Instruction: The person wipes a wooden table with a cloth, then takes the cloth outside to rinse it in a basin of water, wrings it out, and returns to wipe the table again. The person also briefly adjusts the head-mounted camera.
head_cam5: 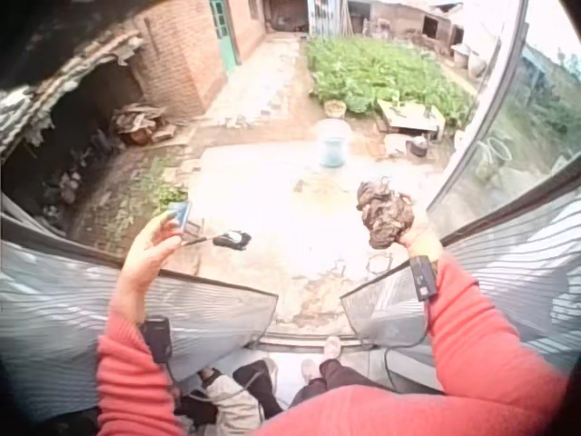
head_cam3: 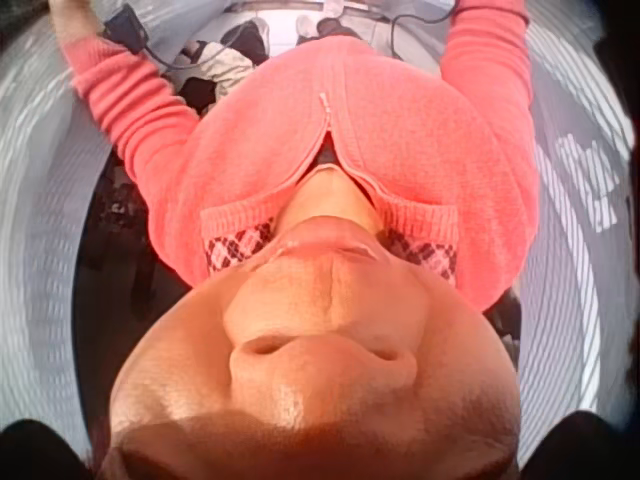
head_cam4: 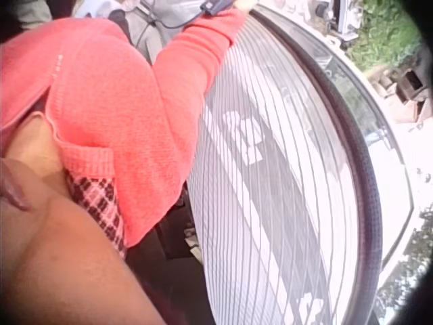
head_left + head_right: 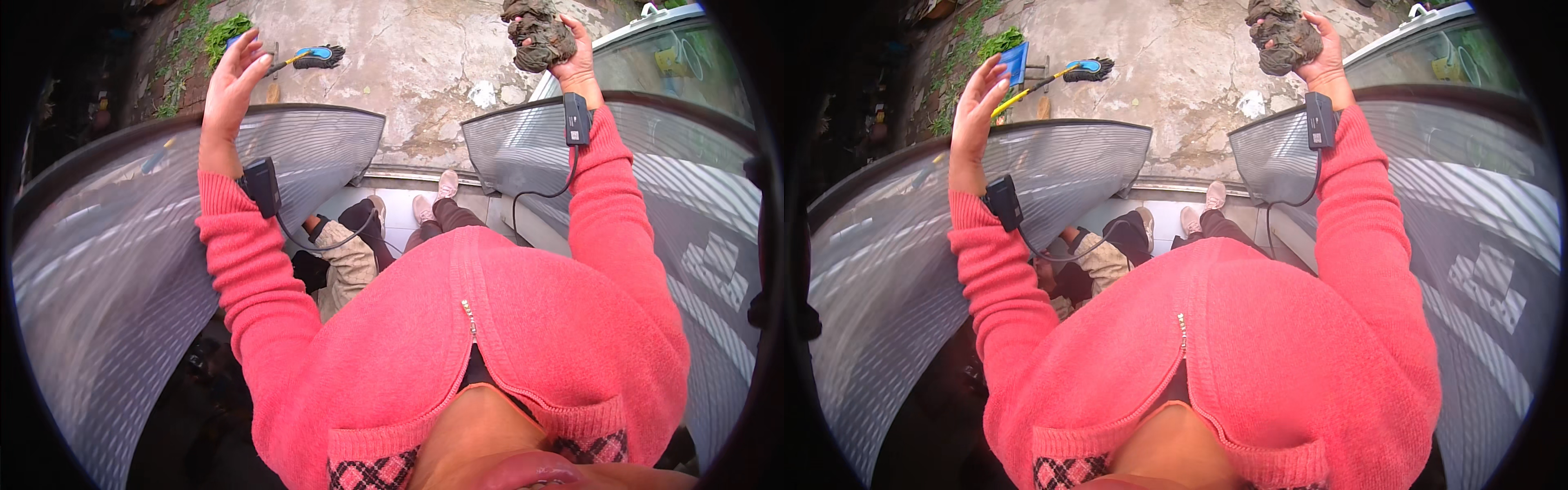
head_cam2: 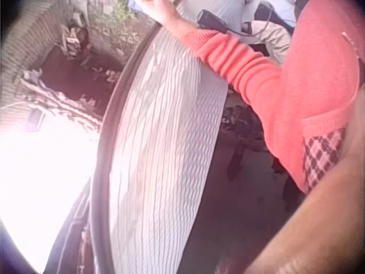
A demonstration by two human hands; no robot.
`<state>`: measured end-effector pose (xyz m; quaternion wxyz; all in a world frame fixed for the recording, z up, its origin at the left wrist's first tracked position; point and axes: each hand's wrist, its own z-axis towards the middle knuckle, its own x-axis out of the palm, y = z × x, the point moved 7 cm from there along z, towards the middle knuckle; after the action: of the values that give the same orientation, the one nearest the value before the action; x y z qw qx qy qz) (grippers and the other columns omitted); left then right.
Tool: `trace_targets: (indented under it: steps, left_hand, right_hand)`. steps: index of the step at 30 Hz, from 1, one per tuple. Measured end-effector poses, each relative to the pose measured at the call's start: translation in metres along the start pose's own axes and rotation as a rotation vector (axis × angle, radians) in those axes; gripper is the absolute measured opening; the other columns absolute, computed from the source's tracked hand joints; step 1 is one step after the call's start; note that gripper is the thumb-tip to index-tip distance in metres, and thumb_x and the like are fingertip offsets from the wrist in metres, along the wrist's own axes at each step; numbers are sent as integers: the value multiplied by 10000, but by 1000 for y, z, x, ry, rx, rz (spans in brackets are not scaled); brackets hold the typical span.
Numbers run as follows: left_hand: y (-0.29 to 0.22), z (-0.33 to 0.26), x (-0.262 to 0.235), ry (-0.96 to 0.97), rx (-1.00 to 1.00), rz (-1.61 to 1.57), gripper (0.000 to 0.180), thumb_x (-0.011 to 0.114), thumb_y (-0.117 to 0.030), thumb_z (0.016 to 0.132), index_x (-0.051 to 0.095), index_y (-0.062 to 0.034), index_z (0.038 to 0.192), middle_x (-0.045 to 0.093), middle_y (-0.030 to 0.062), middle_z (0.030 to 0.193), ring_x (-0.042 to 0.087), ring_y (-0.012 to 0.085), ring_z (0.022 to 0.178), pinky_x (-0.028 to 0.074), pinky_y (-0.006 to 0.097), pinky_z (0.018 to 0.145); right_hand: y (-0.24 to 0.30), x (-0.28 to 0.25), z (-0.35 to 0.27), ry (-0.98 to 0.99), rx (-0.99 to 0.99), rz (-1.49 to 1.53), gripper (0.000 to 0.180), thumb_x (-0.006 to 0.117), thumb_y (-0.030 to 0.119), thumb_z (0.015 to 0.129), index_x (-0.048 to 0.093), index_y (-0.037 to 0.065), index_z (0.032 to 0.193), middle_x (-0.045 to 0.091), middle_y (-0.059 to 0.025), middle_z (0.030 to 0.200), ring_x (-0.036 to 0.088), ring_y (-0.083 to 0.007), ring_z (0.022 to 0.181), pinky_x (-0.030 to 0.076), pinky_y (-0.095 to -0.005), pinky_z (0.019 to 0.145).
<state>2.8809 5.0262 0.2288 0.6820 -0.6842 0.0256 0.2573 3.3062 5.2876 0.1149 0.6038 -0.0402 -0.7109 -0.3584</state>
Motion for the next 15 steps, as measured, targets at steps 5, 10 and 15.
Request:
trace_targets:
  steps: [5, 10, 15]
  left_hand:
    - [80, -8, 11, -303, -289, -77, 598, 690, -151, 897, 448, -37, 1432, 505, 140, 1320, 523, 197, 1185, 419, 325, 1018]
    - [149, -8, 18, -419, -447, -71, 602, 696, -204, 890, 465, -44, 1422, 561, 71, 1206, 540, 141, 1054, 434, 271, 874]
    - [208, 6, 25, -293, -711, -157, 601, 646, -290, 926, 427, -63, 1438, 559, 54, 1308, 602, 152, 1102, 442, 337, 878]
  right_hand:
    - [35, -56, -9, -231, -144, 60, 626, 553, 326, 862, 457, -44, 1357, 532, -257, 1320, 538, -385, 1142, 493, -472, 846]
    - [54, -69, -8, -174, -120, 182, 611, 549, 318, 854, 481, -48, 1338, 554, -275, 1292, 555, -393, 1126, 493, -475, 839]
    - [82, -84, -1, -298, -178, 154, 598, 538, 335, 869, 493, -40, 1332, 555, -296, 1287, 567, -408, 1136, 513, -495, 813]
